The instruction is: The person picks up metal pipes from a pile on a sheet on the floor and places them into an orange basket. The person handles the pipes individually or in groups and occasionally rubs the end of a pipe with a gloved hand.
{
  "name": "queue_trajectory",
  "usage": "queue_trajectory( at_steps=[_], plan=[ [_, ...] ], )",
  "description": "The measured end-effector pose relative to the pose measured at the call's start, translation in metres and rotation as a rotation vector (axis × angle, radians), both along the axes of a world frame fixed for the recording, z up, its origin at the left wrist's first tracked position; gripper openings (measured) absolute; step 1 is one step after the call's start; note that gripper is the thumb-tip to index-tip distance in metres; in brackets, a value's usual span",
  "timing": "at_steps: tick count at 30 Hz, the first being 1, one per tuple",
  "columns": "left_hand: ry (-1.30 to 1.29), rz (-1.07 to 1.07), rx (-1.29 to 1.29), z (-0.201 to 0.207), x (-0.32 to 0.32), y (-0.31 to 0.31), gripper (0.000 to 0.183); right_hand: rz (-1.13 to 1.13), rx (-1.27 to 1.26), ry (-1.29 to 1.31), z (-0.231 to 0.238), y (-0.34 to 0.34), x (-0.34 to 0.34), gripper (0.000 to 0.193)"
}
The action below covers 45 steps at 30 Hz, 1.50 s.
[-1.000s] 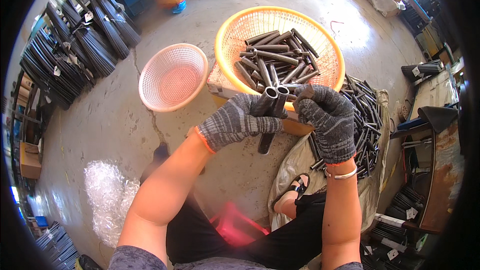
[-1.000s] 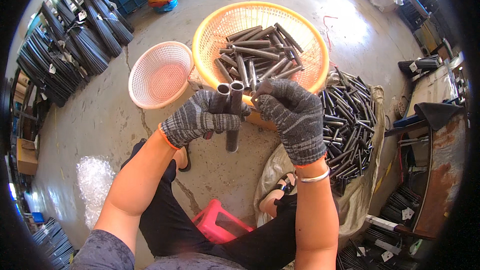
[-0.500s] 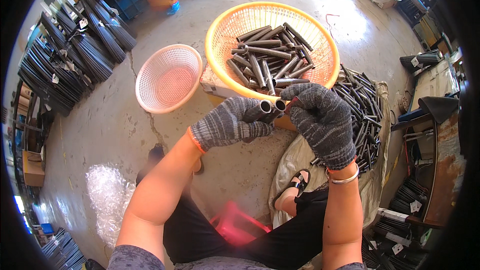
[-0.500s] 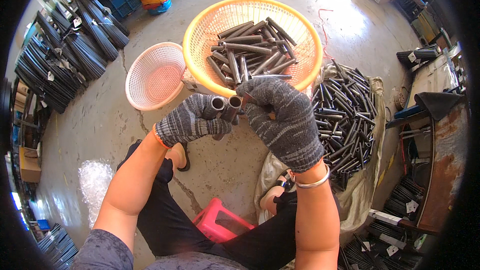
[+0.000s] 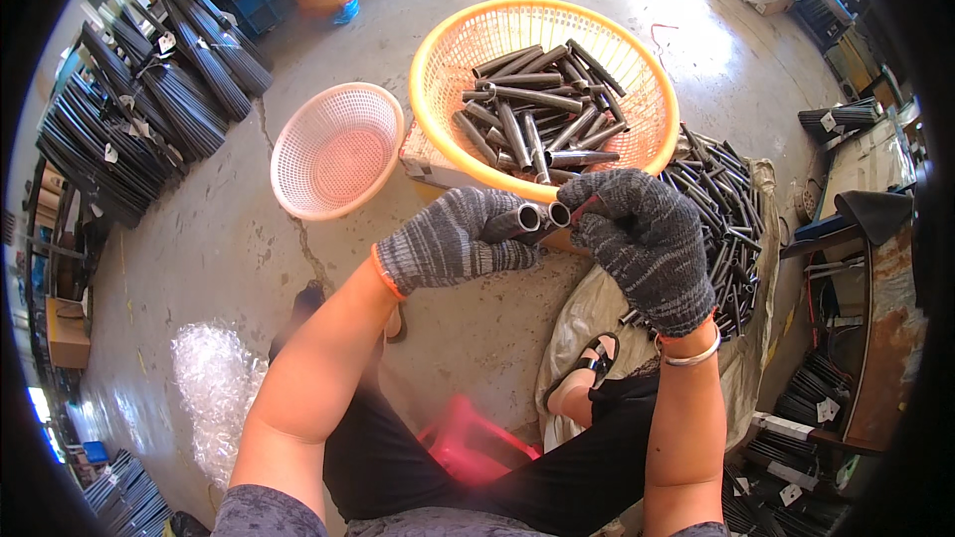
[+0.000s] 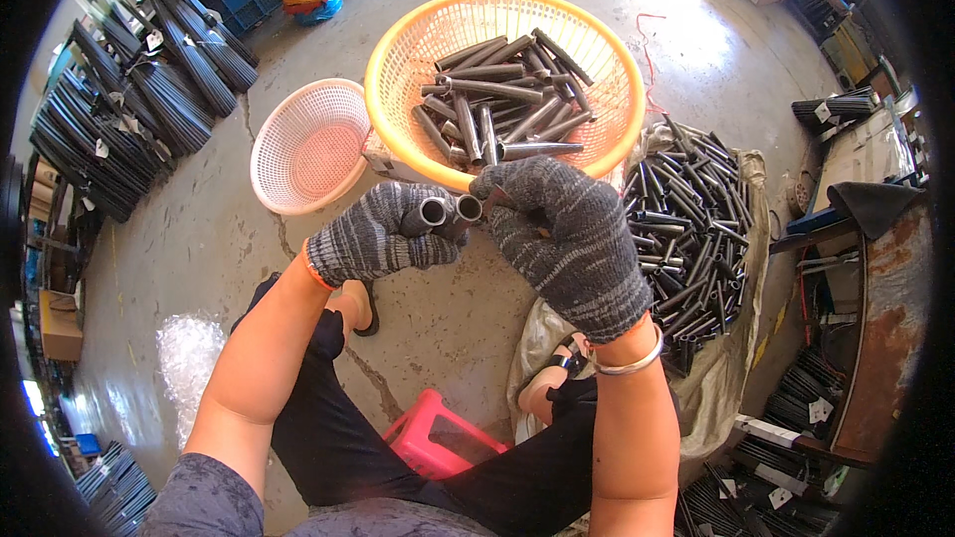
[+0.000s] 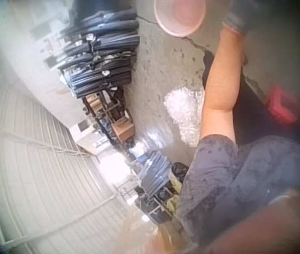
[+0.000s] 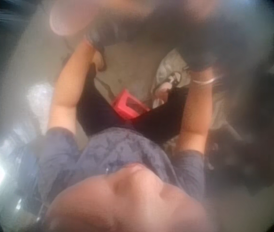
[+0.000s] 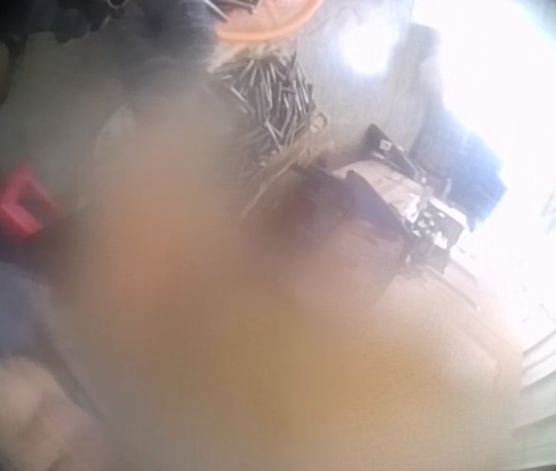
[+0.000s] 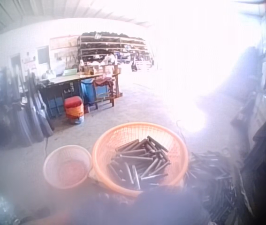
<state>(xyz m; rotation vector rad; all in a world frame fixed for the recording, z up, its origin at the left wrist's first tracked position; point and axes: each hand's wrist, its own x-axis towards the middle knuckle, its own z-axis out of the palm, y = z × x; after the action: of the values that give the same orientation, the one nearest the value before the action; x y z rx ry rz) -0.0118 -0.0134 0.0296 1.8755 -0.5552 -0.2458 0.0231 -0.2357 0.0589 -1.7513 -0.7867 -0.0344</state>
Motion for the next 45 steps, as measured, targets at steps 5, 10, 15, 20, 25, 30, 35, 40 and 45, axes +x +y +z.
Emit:
queue_trajectory(
  at_steps=[5,10,15,20,25,30,35,40,45],
  plan=[
    [-0.086,0.023,0.07,-0.006,0.0,0.002,0.032,-0.014,-0.04,0.018,-0.001,0.002,-0.001,0.016],
    [-0.067,0.02,0.073,-0.004,-0.001,0.003,0.039,-0.056,-0.032,0.045,-0.007,0.007,-0.006,0.016],
    [0.024,0.016,0.001,-0.012,-0.003,0.007,0.043,-0.096,-0.084,-0.015,-0.013,0.012,-0.007,0.016],
    [-0.029,-0.001,0.044,-0.01,-0.001,0.011,0.044,-0.133,-0.078,0.004,-0.018,0.019,-0.009,0.015],
    [-0.037,0.087,0.032,0.006,-0.006,-0.004,0.038,-0.158,-0.095,-0.106,-0.013,0.024,-0.009,0.015],
    [-0.022,0.009,-0.056,-0.01,-0.001,0.006,0.034,-0.138,-0.057,-0.063,-0.004,0.025,-0.011,0.014],
    [0.31,-0.097,-0.249,0.002,-0.002,0.004,0.033,-0.125,-0.075,-0.116,-0.011,0.023,-0.01,0.016],
    [0.589,-0.132,0.066,0.025,0.0,0.002,0.033,-0.099,-0.035,0.005,-0.01,0.02,-0.009,0.016],
    [0.403,-0.152,-0.17,-0.006,0.001,0.008,0.037,-0.055,0.217,0.088,-0.001,0.023,-0.012,0.013]
  ],
)
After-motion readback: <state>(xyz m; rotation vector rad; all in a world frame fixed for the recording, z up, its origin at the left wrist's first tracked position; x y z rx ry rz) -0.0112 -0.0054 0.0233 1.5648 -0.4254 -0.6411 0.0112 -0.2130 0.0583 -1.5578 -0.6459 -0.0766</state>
